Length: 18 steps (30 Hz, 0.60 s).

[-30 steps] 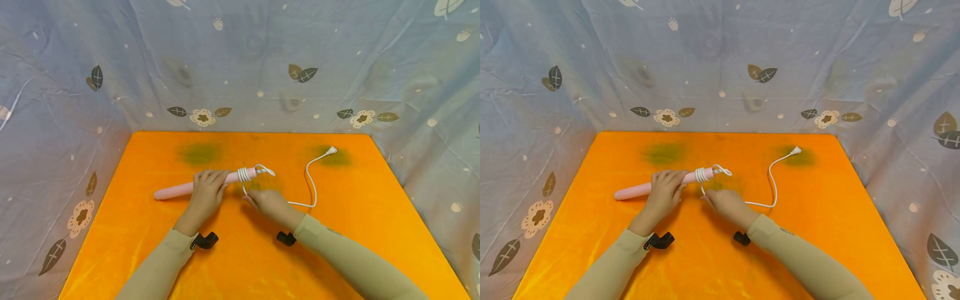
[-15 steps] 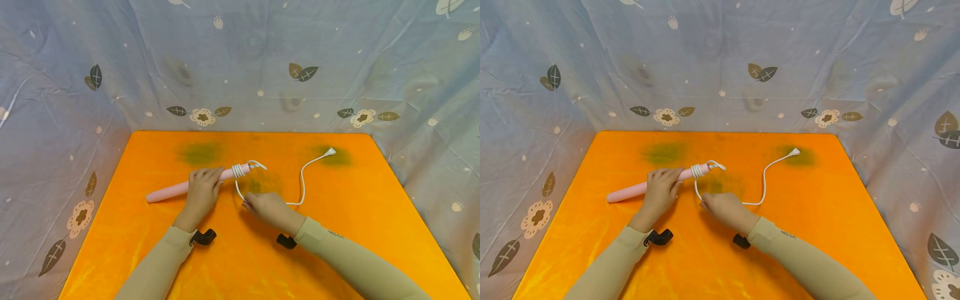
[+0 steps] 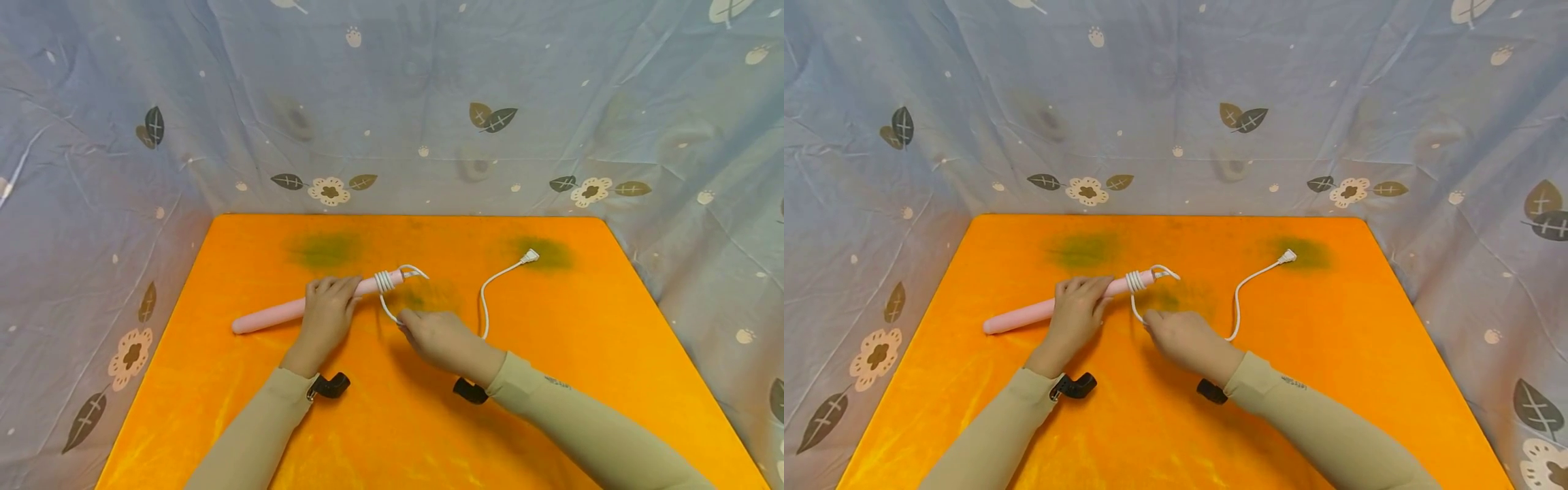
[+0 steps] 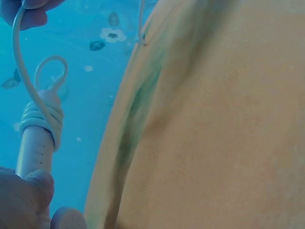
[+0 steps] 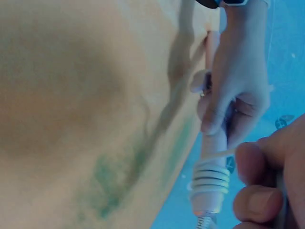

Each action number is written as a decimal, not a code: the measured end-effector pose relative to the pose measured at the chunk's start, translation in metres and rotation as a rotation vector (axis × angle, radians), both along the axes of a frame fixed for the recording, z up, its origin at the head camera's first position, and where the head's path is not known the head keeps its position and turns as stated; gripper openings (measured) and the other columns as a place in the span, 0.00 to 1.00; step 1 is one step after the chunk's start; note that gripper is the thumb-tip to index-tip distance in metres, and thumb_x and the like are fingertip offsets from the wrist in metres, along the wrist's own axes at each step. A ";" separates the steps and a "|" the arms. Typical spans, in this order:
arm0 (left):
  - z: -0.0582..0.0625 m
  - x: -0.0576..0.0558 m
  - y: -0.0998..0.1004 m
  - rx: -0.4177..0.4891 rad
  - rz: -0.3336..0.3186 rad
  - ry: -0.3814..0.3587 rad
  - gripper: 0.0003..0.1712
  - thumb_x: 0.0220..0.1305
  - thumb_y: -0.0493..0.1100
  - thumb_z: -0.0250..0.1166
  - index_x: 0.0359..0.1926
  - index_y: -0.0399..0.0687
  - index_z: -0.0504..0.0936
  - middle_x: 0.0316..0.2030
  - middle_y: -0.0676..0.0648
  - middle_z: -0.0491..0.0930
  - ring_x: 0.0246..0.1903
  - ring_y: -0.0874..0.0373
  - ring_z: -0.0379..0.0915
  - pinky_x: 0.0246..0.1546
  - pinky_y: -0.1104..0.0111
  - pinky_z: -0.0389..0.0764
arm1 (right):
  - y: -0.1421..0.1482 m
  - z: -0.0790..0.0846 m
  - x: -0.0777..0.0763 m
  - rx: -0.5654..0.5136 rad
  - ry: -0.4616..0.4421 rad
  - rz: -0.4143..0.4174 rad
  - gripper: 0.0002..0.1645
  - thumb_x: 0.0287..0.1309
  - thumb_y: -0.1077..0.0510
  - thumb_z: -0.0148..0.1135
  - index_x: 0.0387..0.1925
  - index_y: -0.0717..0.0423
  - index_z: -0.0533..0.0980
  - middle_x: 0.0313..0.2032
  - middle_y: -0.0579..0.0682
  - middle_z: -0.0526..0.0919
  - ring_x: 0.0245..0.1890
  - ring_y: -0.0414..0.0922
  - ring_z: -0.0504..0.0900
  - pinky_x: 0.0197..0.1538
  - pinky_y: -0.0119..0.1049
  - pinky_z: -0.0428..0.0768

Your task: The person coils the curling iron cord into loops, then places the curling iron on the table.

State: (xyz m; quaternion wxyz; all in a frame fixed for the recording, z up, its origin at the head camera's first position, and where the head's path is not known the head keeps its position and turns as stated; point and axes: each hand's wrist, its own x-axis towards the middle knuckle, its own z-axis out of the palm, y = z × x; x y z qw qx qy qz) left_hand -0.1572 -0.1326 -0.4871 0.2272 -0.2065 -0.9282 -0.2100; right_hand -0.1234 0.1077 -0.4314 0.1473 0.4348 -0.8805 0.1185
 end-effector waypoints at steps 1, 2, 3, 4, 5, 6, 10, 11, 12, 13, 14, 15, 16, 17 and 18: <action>-0.001 0.000 0.000 -0.007 0.000 -0.005 0.24 0.62 0.41 0.68 0.60 0.48 0.79 0.49 0.46 0.82 0.48 0.46 0.71 0.51 0.50 0.62 | 0.001 0.002 0.000 0.014 -0.001 -0.001 0.09 0.66 0.58 0.60 0.32 0.54 0.68 0.18 0.41 0.60 0.14 0.38 0.62 0.16 0.33 0.65; -0.001 0.000 0.000 -0.013 -0.001 -0.010 0.23 0.62 0.41 0.68 0.59 0.48 0.79 0.49 0.47 0.82 0.48 0.46 0.71 0.51 0.50 0.62 | 0.001 0.005 0.000 0.029 0.001 -0.001 0.09 0.66 0.58 0.60 0.32 0.54 0.68 0.18 0.41 0.60 0.14 0.38 0.62 0.16 0.33 0.64; -0.002 0.000 0.000 -0.019 -0.003 -0.015 0.23 0.62 0.41 0.68 0.59 0.48 0.79 0.49 0.47 0.82 0.48 0.46 0.71 0.51 0.50 0.62 | 0.002 0.008 0.000 0.045 0.005 0.000 0.10 0.66 0.58 0.60 0.32 0.54 0.67 0.18 0.41 0.61 0.14 0.39 0.62 0.16 0.33 0.65; -0.003 0.000 0.000 -0.028 -0.002 -0.021 0.23 0.63 0.42 0.68 0.59 0.48 0.79 0.49 0.47 0.82 0.48 0.47 0.71 0.51 0.51 0.62 | 0.002 0.011 0.000 0.062 0.009 0.003 0.11 0.66 0.57 0.60 0.31 0.54 0.67 0.19 0.42 0.62 0.15 0.39 0.63 0.16 0.33 0.65; -0.003 0.000 0.000 -0.039 -0.003 -0.027 0.23 0.63 0.42 0.68 0.59 0.48 0.80 0.49 0.47 0.82 0.48 0.47 0.72 0.50 0.51 0.62 | 0.002 0.015 -0.001 0.078 0.015 0.003 0.11 0.66 0.56 0.60 0.31 0.54 0.67 0.19 0.42 0.63 0.15 0.39 0.64 0.16 0.33 0.65; -0.004 0.001 0.000 -0.051 -0.005 -0.034 0.23 0.63 0.43 0.68 0.59 0.48 0.80 0.49 0.48 0.82 0.48 0.47 0.72 0.50 0.51 0.62 | 0.002 0.019 -0.003 0.089 0.025 0.005 0.12 0.65 0.56 0.61 0.30 0.54 0.67 0.20 0.43 0.64 0.15 0.39 0.64 0.16 0.33 0.65; -0.005 0.005 0.000 -0.107 -0.029 -0.063 0.22 0.64 0.44 0.66 0.59 0.48 0.79 0.50 0.48 0.82 0.49 0.48 0.72 0.50 0.52 0.63 | 0.001 0.035 -0.012 0.131 0.107 0.008 0.12 0.64 0.53 0.63 0.30 0.54 0.71 0.24 0.45 0.70 0.18 0.40 0.69 0.18 0.35 0.70; -0.004 0.006 0.001 -0.113 -0.038 -0.065 0.22 0.64 0.44 0.67 0.59 0.48 0.79 0.50 0.48 0.82 0.48 0.48 0.72 0.50 0.52 0.63 | 0.001 0.039 -0.014 0.136 0.124 0.010 0.12 0.63 0.52 0.63 0.30 0.54 0.72 0.24 0.46 0.71 0.18 0.40 0.69 0.18 0.35 0.70; -0.004 0.008 0.001 -0.119 -0.046 -0.067 0.22 0.64 0.44 0.67 0.59 0.49 0.79 0.50 0.49 0.82 0.48 0.49 0.72 0.50 0.52 0.63 | 0.001 0.042 -0.016 0.140 0.136 0.015 0.12 0.63 0.51 0.64 0.31 0.54 0.73 0.25 0.46 0.72 0.18 0.40 0.69 0.19 0.34 0.71; -0.004 0.010 0.002 -0.123 -0.054 -0.067 0.22 0.64 0.44 0.66 0.59 0.49 0.79 0.50 0.49 0.82 0.48 0.49 0.72 0.50 0.52 0.63 | 0.002 0.045 -0.018 0.146 0.147 0.017 0.12 0.63 0.51 0.64 0.30 0.53 0.73 0.24 0.46 0.72 0.19 0.40 0.69 0.19 0.33 0.71; -0.004 0.011 0.003 -0.118 -0.063 -0.066 0.22 0.64 0.44 0.67 0.59 0.48 0.79 0.50 0.48 0.82 0.48 0.49 0.72 0.50 0.52 0.63 | 0.002 0.048 -0.020 0.147 0.152 0.020 0.13 0.62 0.51 0.65 0.29 0.53 0.73 0.23 0.45 0.70 0.18 0.39 0.67 0.19 0.32 0.69; -0.004 0.013 0.004 -0.119 -0.073 -0.065 0.22 0.64 0.44 0.67 0.59 0.48 0.79 0.50 0.48 0.82 0.47 0.48 0.72 0.49 0.52 0.63 | 0.002 0.050 -0.021 0.145 0.156 0.020 0.14 0.61 0.50 0.65 0.27 0.52 0.73 0.22 0.45 0.69 0.17 0.39 0.66 0.19 0.32 0.69; -0.005 0.015 0.005 -0.127 -0.081 -0.062 0.22 0.64 0.44 0.67 0.59 0.48 0.80 0.50 0.48 0.82 0.47 0.48 0.72 0.49 0.52 0.63 | 0.003 0.052 -0.023 0.141 0.156 0.021 0.15 0.60 0.50 0.66 0.26 0.52 0.72 0.21 0.44 0.68 0.17 0.38 0.65 0.19 0.31 0.68; -0.005 0.017 0.006 -0.134 -0.092 -0.061 0.22 0.64 0.44 0.66 0.58 0.48 0.80 0.49 0.48 0.82 0.47 0.48 0.72 0.49 0.51 0.63 | 0.003 0.055 -0.024 0.141 0.149 0.021 0.15 0.60 0.49 0.67 0.26 0.52 0.72 0.20 0.44 0.66 0.17 0.38 0.63 0.19 0.30 0.67; -0.006 0.018 0.006 -0.145 -0.101 -0.062 0.21 0.65 0.44 0.66 0.59 0.48 0.79 0.49 0.48 0.82 0.47 0.48 0.72 0.49 0.51 0.63 | 0.003 0.057 -0.025 0.141 0.148 0.020 0.17 0.59 0.49 0.67 0.25 0.51 0.71 0.20 0.43 0.64 0.16 0.37 0.62 0.19 0.29 0.65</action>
